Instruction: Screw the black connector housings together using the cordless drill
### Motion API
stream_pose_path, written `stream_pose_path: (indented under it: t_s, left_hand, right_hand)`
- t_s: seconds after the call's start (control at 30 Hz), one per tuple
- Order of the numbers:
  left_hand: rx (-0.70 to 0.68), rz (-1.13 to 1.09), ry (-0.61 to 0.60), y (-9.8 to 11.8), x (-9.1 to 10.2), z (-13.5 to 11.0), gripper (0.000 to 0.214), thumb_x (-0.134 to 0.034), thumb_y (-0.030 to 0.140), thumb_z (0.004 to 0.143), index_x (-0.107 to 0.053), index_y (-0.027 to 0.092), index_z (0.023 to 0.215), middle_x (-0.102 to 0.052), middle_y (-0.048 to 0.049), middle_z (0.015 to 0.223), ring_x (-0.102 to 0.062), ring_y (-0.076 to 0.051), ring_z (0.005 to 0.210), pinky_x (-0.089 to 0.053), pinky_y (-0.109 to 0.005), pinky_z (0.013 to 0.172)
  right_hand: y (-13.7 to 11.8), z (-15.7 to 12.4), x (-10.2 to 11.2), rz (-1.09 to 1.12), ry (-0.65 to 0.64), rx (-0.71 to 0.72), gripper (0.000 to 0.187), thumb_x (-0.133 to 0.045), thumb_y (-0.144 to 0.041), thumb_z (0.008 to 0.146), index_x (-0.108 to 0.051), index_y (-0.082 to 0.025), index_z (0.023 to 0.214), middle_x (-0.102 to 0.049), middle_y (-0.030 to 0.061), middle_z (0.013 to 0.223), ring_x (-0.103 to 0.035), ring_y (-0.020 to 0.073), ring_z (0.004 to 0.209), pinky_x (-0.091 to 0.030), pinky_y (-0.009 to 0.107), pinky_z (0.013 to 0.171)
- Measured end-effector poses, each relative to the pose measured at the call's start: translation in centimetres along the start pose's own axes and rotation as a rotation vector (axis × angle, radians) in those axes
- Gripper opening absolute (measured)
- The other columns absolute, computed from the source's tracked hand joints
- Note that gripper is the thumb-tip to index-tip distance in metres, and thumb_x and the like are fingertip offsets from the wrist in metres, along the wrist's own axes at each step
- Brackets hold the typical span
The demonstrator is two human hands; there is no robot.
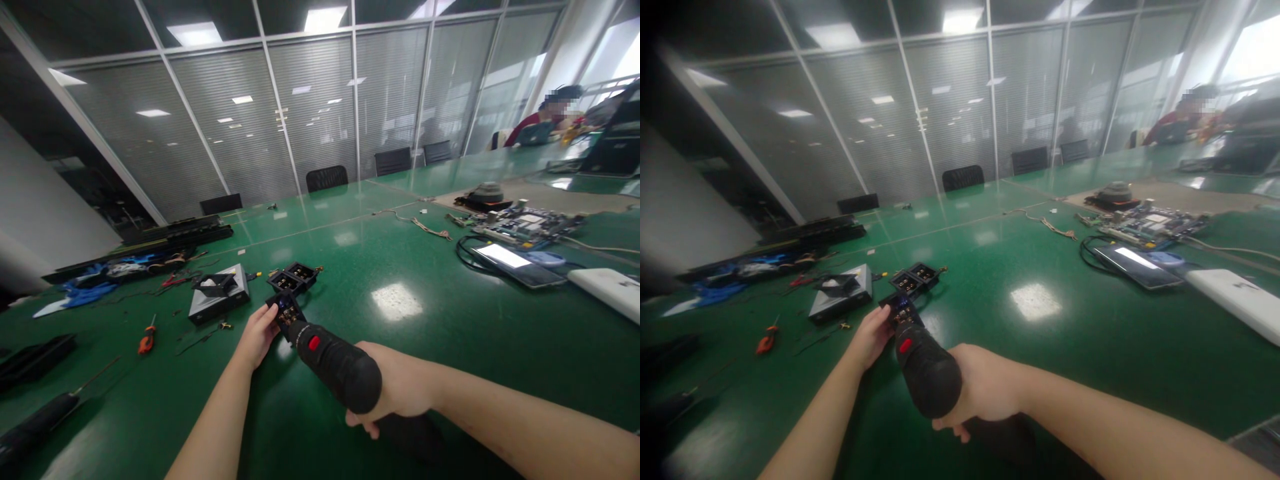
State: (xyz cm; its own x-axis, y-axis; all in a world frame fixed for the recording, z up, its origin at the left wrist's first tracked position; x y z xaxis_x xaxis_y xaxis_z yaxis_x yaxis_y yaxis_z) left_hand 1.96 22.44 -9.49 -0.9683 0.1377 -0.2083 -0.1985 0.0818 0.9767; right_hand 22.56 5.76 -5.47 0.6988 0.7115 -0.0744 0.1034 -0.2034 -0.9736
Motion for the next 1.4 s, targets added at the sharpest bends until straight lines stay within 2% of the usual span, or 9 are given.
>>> stream_pose_path:
  t_s: [0.2, 0.47, 0.83, 1.17, 1.4]
  left_hand:
    - [0.003, 0.005, -0.009, -0.13, 0.09, 0.10, 0.048, -0.096, 0.054, 0.070, -0.078, 0.016, 0.094, -0.079, -0.0097, 0.092, -0.073, -0.024, 0.084, -0.056, -0.035, 0.078]
    - [-0.015, -0.004, -0.020, 0.08, -0.07, -0.02, 0.045, -0.094, 0.053, 0.073, -0.079, 0.016, 0.094, -0.078, -0.0090, 0.087, -0.071, -0.023, 0.079, -0.055, -0.033, 0.075]
    - [-0.005, -0.025, -0.034, -0.47, 0.18, 0.33, 0.047, -0.095, 0.052, 0.072, -0.080, 0.015, 0.097, -0.077, -0.0075, 0.087, -0.070, -0.021, 0.078, -0.054, -0.031, 0.075]
    - [0.002, -0.015, -0.029, -0.31, 0.15, 0.29, 0.048, -0.096, 0.053, 0.070, -0.080, 0.016, 0.094, -0.077, -0.0073, 0.086, -0.070, -0.021, 0.079, -0.054, -0.032, 0.075]
    - [0.002, -0.008, -0.043, -0.26, -0.01, 0.14, 0.047, -0.094, 0.051, 0.073, -0.080, 0.016, 0.101, -0.079, -0.0082, 0.091, -0.072, -0.023, 0.082, -0.055, -0.033, 0.077]
  right_hand:
    - [0.08, 0.04, 0.04, -0.007, 0.005, -0.003, 0.029, -0.088, -0.032, 0.066, -0.065, -0.015, 0.066, -0.067, 0.0006, 0.061, -0.064, 0.0128, 0.054, -0.053, 0.022, 0.053]
    - [0.12, -0.05, 0.00, 0.013, -0.009, 0.009, 0.031, -0.090, -0.032, 0.068, -0.064, -0.015, 0.070, -0.068, -0.0001, 0.063, -0.065, 0.0114, 0.054, -0.053, 0.020, 0.052]
    - [0.41, 0.10, -0.01, 0.044, 0.009, -0.006, 0.031, -0.090, -0.031, 0.063, -0.064, -0.015, 0.068, -0.068, 0.0000, 0.062, -0.065, 0.0127, 0.053, -0.054, 0.022, 0.050]
    - [-0.10, -0.06, 0.01, 0.013, 0.002, -0.015, 0.028, -0.090, -0.027, 0.068, -0.065, -0.015, 0.067, -0.067, -0.0005, 0.060, -0.065, 0.0127, 0.053, -0.053, 0.021, 0.052]
    - [-0.45, -0.17, -0.20, -0.007, -0.009, -0.008, 0.028, -0.088, -0.027, 0.070, -0.063, -0.015, 0.063, -0.066, -0.0011, 0.059, -0.064, 0.0114, 0.053, -0.053, 0.021, 0.054]
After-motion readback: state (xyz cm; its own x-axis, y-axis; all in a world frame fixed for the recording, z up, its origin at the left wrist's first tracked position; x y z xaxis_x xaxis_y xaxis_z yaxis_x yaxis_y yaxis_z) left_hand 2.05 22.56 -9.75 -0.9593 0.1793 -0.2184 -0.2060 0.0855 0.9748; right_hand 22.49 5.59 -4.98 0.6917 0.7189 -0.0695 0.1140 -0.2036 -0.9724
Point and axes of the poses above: each hand's wrist, its own z-axis towards the middle knuckle, its own x-axis out of the back of the hand, y = z × x, the point moved 8 cm from there along z, towards the middle knuckle
